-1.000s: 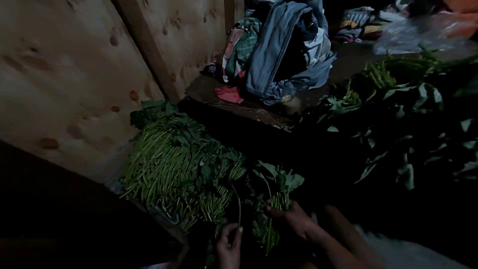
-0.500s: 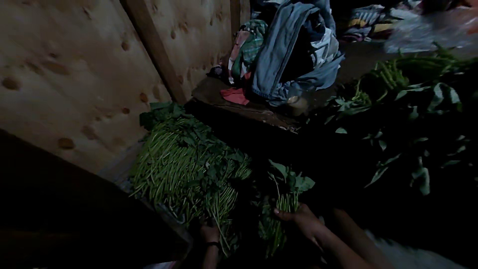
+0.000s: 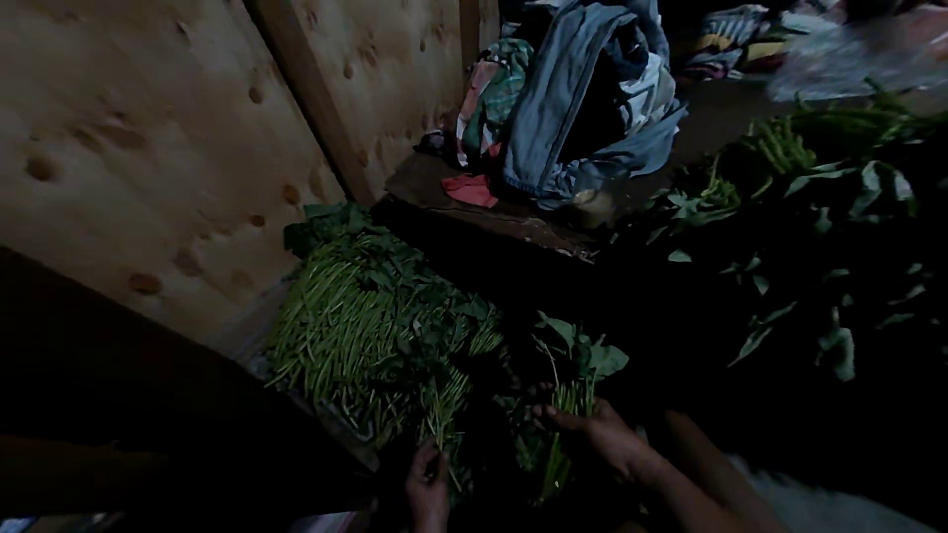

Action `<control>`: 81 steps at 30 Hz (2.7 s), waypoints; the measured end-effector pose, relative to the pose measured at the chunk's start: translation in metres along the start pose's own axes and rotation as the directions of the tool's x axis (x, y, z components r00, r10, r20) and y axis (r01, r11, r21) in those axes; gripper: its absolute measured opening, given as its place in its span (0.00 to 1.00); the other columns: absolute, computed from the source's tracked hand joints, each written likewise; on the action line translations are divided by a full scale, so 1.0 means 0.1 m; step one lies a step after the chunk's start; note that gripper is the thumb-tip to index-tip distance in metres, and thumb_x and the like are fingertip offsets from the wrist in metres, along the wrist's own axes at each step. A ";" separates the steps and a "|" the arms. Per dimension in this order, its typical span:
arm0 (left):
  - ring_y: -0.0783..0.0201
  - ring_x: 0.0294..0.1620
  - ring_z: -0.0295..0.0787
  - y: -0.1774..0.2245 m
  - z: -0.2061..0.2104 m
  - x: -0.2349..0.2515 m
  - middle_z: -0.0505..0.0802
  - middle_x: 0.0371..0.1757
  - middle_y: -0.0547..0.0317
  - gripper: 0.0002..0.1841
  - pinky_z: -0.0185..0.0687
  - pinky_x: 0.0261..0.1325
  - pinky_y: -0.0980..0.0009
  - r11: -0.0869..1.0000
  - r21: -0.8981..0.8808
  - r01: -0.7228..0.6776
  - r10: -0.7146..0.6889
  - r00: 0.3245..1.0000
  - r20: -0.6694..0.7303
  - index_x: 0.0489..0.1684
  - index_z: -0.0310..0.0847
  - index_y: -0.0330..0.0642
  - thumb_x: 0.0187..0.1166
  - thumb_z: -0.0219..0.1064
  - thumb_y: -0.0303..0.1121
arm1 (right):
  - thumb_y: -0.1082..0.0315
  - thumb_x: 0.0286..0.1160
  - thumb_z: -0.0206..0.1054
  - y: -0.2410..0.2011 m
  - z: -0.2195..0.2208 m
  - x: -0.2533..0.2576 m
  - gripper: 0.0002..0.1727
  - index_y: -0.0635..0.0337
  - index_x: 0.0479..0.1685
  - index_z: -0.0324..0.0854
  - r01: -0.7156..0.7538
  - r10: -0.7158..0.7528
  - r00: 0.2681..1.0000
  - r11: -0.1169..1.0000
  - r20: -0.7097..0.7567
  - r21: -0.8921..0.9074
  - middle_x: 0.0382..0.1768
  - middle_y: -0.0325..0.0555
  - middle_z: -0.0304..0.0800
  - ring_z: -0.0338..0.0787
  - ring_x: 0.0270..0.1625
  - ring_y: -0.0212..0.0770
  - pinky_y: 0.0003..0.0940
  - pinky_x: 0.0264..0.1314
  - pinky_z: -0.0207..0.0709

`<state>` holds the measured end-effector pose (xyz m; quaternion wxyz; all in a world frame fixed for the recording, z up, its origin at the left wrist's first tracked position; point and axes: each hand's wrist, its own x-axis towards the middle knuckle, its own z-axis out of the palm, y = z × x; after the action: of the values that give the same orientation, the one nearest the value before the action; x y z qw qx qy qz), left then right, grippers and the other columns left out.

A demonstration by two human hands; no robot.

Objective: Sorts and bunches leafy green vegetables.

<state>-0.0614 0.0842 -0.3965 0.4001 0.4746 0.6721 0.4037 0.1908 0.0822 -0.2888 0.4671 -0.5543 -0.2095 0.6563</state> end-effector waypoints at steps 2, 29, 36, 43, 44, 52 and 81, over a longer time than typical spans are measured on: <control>0.57 0.52 0.90 0.08 0.02 -0.05 0.90 0.57 0.36 0.20 0.86 0.58 0.63 0.998 -0.056 0.009 -0.005 0.997 0.082 0.69 0.78 0.23 0.79 0.67 0.23 | 0.75 0.79 0.69 -0.01 -0.02 -0.02 0.22 0.65 0.71 0.75 0.002 -0.002 1.000 1.000 0.003 0.016 0.48 0.51 0.95 0.96 0.49 0.45 0.39 0.56 0.90; 0.66 0.29 0.89 0.76 0.51 -0.52 0.92 0.44 0.51 0.09 0.88 0.33 0.72 0.864 -0.464 0.197 0.072 0.863 0.500 0.54 0.76 0.28 0.79 0.60 0.17 | 0.73 0.79 0.70 0.00 0.01 -0.02 0.13 0.63 0.58 0.76 -0.052 0.054 0.995 0.998 -0.085 0.021 0.38 0.48 0.91 0.93 0.38 0.41 0.36 0.45 0.89; 0.73 0.41 0.88 0.96 0.56 -0.52 0.90 0.41 0.56 0.10 0.86 0.48 0.77 0.957 -0.286 0.042 0.075 0.919 0.387 0.47 0.81 0.28 0.75 0.71 0.23 | 0.76 0.70 0.76 -0.02 0.02 -0.03 0.17 0.61 0.56 0.79 -0.074 0.065 0.997 0.979 -0.052 -0.189 0.41 0.42 0.90 0.92 0.41 0.35 0.32 0.48 0.89; 0.67 0.46 0.92 1.08 0.82 -0.29 0.94 0.44 0.51 0.10 0.88 0.55 0.71 0.903 -0.428 0.045 0.061 0.971 0.231 0.53 0.82 0.26 0.82 0.63 0.24 | 0.75 0.73 0.75 -0.06 0.06 -0.07 0.15 0.62 0.55 0.78 -0.064 0.055 0.997 0.976 -0.049 -0.206 0.40 0.42 0.90 0.92 0.39 0.34 0.31 0.46 0.89; 0.65 0.47 0.92 1.08 0.85 -0.29 0.93 0.46 0.49 0.11 0.88 0.55 0.69 0.861 -0.502 0.083 0.025 0.978 0.205 0.57 0.77 0.24 0.83 0.59 0.22 | 0.75 0.75 0.73 -0.06 0.07 -0.06 0.14 0.62 0.56 0.77 -0.067 0.056 0.996 0.986 -0.074 -0.153 0.40 0.44 0.90 0.92 0.38 0.35 0.31 0.44 0.88; 0.74 0.28 0.84 0.86 0.83 -0.45 0.85 0.32 0.73 0.11 0.86 0.38 0.72 0.570 -0.813 0.117 0.114 0.969 0.220 0.52 0.70 0.50 0.86 0.44 0.25 | 0.74 0.77 0.72 -0.08 0.08 -0.04 0.21 0.65 0.67 0.74 -0.089 0.110 0.932 0.993 -0.346 0.075 0.44 0.52 0.90 0.92 0.38 0.41 0.36 0.40 0.89; 0.62 0.48 0.92 0.47 0.09 -0.20 0.89 0.57 0.35 0.22 0.90 0.53 0.67 0.961 -0.275 0.023 -0.033 0.999 -0.033 0.66 0.75 0.17 0.72 0.70 0.16 | 0.72 0.82 0.67 -0.04 0.03 -0.05 0.14 0.67 0.60 0.76 0.015 -0.009 0.994 0.998 -0.108 0.054 0.42 0.51 0.94 0.95 0.42 0.42 0.36 0.46 0.90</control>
<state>-0.0342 0.0771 -0.3532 0.4549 0.3975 0.6237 0.4961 0.1899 0.0805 -0.2820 0.4965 -0.5748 -0.1694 0.6280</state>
